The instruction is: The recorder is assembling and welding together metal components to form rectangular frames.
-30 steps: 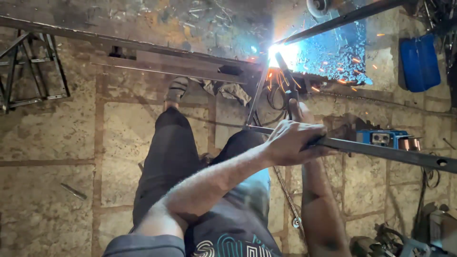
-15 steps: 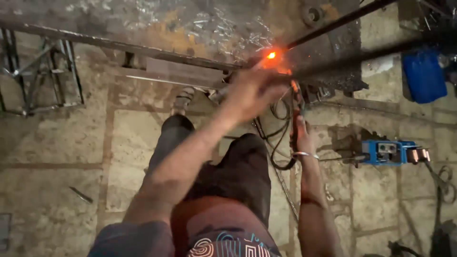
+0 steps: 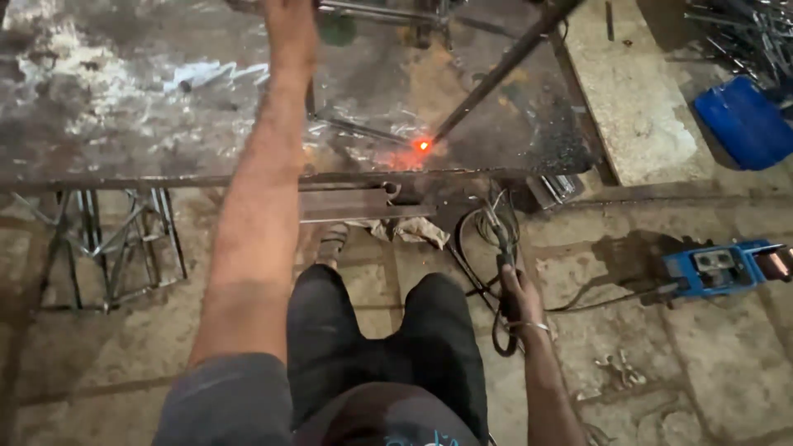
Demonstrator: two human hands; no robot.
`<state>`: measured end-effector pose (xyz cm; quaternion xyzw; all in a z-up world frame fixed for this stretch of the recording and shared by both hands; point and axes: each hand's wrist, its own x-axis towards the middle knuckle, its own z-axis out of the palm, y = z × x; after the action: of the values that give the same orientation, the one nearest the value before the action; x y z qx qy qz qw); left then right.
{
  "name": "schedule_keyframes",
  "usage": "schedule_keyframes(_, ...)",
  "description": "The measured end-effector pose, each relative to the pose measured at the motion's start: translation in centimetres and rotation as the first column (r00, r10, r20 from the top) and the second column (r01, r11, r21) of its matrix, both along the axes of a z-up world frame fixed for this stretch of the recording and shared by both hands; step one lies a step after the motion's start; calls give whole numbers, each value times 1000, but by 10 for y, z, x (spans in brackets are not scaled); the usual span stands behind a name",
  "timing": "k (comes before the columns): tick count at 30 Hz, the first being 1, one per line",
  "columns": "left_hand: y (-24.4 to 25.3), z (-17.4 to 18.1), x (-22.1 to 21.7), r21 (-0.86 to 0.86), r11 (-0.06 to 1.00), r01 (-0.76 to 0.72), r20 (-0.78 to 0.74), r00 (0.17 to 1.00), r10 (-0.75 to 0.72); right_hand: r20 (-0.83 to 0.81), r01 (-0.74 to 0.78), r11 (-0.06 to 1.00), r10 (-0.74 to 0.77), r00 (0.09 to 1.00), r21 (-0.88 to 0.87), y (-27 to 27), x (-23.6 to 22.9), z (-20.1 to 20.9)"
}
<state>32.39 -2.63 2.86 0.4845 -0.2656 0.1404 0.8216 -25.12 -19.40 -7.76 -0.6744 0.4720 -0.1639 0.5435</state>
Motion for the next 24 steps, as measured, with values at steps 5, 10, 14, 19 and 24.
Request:
schedule_keyframes(5,11,6,28,-165,977,134,-224,960,-170,-202,54,997,-65,977,-60,-24,-11,-30)
schedule_keyframes(10,-15,-23,79,-125,986,110,-250,958,-139,-110,75,997,-72,991,23,-31,-13,-57)
schedule_keyframes(14,-25,-27,92,-123,984,126,-114,983,-140,-128,108,992,-98,987,68,-19,-10,-59)
schedule_keyframes(19,-6,18,41,30,992,-120,-170,978,123,-29,77,984,-74,997,159,-25,-9,-73)
schedule_keyframes(24,-39,71,-104,318,463,-828,208,537,818,-111,67,993,-56,992,101,-21,1,-62)
